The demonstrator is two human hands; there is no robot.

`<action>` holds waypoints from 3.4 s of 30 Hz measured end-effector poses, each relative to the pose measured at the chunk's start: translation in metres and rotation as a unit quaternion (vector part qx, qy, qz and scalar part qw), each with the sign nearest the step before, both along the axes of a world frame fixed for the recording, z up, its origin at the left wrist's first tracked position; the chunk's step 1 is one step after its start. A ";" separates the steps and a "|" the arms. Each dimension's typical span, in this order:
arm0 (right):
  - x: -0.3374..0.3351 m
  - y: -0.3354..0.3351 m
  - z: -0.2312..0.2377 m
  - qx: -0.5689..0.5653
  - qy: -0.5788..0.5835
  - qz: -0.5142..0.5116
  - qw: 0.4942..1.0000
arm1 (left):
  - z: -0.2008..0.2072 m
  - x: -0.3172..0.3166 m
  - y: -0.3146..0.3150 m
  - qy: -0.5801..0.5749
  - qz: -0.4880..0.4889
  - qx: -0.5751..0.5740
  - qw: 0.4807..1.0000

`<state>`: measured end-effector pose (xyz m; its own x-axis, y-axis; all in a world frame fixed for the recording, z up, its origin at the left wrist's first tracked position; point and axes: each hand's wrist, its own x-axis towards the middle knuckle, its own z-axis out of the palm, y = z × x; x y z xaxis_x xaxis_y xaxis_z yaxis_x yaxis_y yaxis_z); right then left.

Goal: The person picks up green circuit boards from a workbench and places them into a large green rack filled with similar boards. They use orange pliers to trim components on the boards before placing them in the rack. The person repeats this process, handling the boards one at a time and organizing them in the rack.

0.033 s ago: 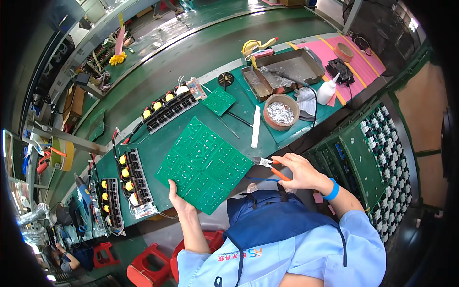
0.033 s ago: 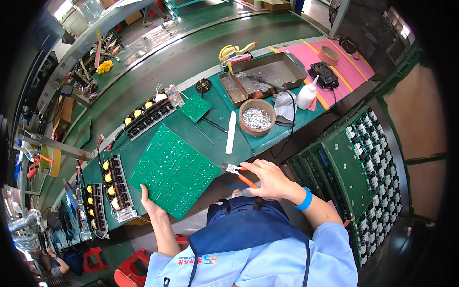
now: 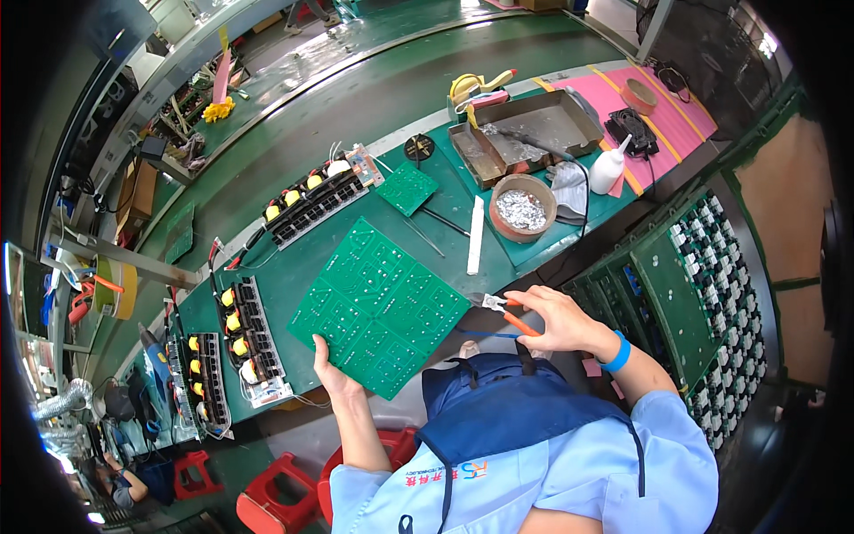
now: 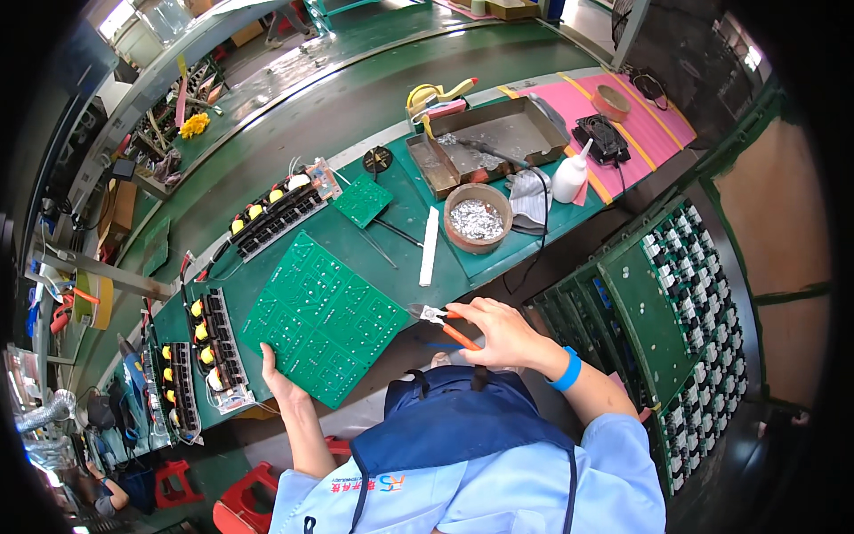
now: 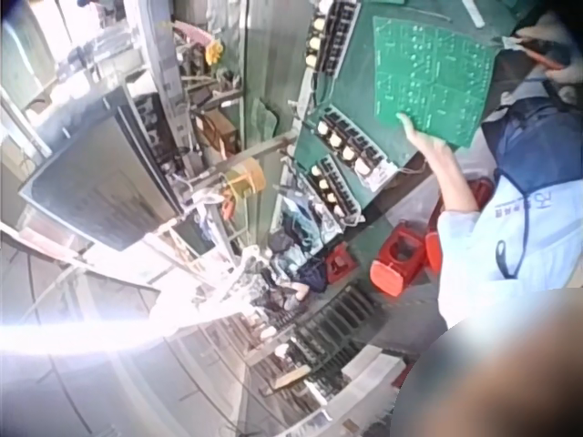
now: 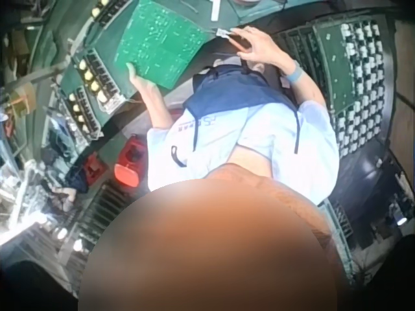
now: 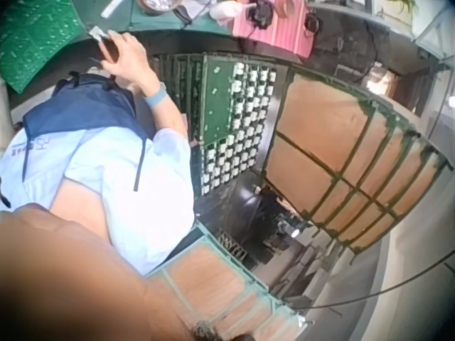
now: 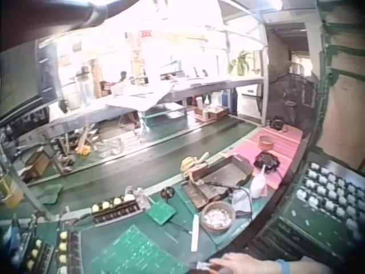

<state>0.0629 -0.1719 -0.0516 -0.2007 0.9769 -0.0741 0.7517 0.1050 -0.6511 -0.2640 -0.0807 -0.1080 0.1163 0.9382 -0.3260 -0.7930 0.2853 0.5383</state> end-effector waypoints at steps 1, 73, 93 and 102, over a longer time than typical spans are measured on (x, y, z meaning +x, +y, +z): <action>0.001 0.001 -0.001 -0.022 0.025 0.006 0.999 | -0.001 0.000 0.000 -0.002 0.001 0.004 1.000; -0.053 0.084 -0.006 0.246 -0.092 -0.052 0.964 | -0.005 0.009 -0.021 -0.004 -0.089 -0.013 0.996; -0.104 0.170 -0.108 0.042 0.170 0.000 0.985 | 0.002 -0.032 -0.038 -0.071 -0.006 -0.102 0.992; -0.089 0.105 -0.041 -0.409 0.727 -0.036 0.550 | 0.013 0.005 -0.012 -0.078 -0.056 -0.111 0.989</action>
<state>-0.0257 -0.0667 -0.0927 -0.5920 0.7455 -0.3061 -0.6438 -0.6660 -0.3768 -0.2595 -0.0926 -0.0951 0.2801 0.8236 -0.4932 -0.8183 0.4735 0.3259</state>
